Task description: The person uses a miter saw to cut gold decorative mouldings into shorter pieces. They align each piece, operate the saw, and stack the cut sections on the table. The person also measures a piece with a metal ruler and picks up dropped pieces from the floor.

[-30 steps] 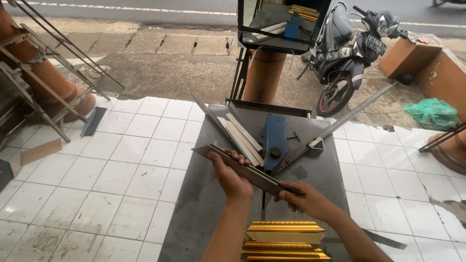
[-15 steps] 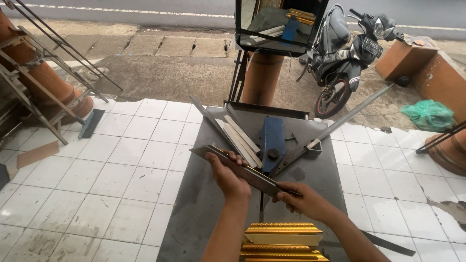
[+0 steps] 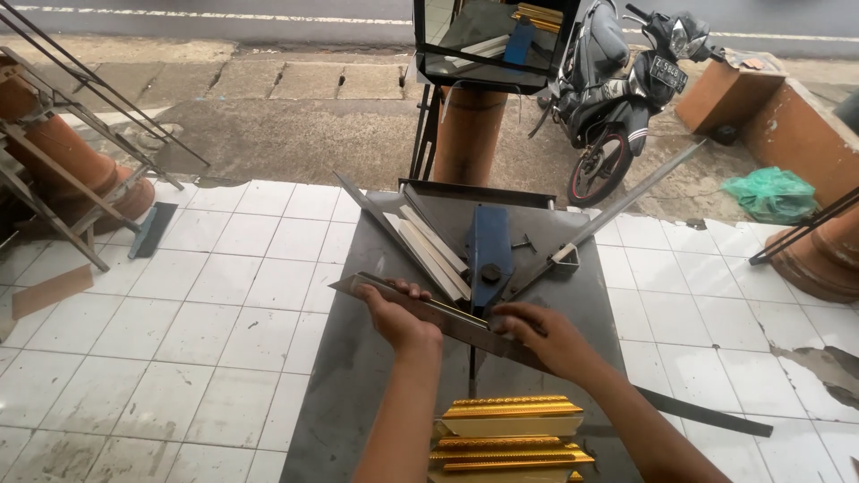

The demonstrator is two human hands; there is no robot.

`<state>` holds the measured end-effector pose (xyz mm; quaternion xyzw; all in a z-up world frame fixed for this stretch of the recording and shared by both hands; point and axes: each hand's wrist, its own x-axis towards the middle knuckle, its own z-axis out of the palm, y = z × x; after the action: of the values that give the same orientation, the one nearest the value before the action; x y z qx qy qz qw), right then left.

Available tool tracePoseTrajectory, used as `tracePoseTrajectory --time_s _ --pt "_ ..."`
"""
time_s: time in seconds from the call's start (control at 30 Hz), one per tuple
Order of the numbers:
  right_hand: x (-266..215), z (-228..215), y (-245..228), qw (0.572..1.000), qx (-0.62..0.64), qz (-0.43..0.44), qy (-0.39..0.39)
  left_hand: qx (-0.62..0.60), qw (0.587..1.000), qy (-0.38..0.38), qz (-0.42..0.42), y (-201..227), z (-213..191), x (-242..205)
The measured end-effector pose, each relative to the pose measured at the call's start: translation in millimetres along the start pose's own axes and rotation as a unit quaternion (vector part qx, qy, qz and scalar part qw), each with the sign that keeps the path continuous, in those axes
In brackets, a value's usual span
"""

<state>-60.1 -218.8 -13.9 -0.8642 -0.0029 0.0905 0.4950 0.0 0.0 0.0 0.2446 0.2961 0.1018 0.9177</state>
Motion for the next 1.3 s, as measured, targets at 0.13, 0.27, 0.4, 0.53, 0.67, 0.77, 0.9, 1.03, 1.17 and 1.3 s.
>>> tracePoseTrajectory --time_s 0.13,0.27,0.4,0.53,0.67,0.77,0.9,1.03,1.17,1.3 --pt "-8 3 -17 0.971 0.210 0.066 0.093 0.001 1.000 0.006 -0.004 -1 -7 0" --pt "0 21 -13 0.937 0.318 0.042 0.136 -0.011 1.000 0.000 -0.016 -7 -14 5" --pt "20 39 19 0.952 0.247 -0.006 0.181 -0.021 0.999 0.007 -0.030 -11 -19 8" --pt "17 42 9 0.980 0.093 -0.054 0.165 -0.024 0.999 0.008 -0.027 -11 -23 12" --pt "11 43 8 0.976 0.144 -0.026 0.162 -0.034 0.999 0.011 -0.039 -8 -24 7" --pt "5 44 1 0.977 0.149 -0.018 0.152 -0.032 0.999 0.015 -0.040 -11 -27 6" --pt "2 39 -19 0.987 0.100 -0.040 0.123 -0.032 0.998 0.021 -0.042 -9 -27 5" --pt "-1 34 -14 0.988 0.089 -0.057 0.108 -0.034 0.998 0.020 -0.040 -10 -25 1" --pt "2 38 6 0.994 0.008 -0.011 0.111 -0.035 0.998 0.018 -0.046 -12 -27 1" --pt "0 41 11 0.995 -0.022 -0.019 0.096 -0.039 0.998 0.021 -0.050 -16 -33 4"
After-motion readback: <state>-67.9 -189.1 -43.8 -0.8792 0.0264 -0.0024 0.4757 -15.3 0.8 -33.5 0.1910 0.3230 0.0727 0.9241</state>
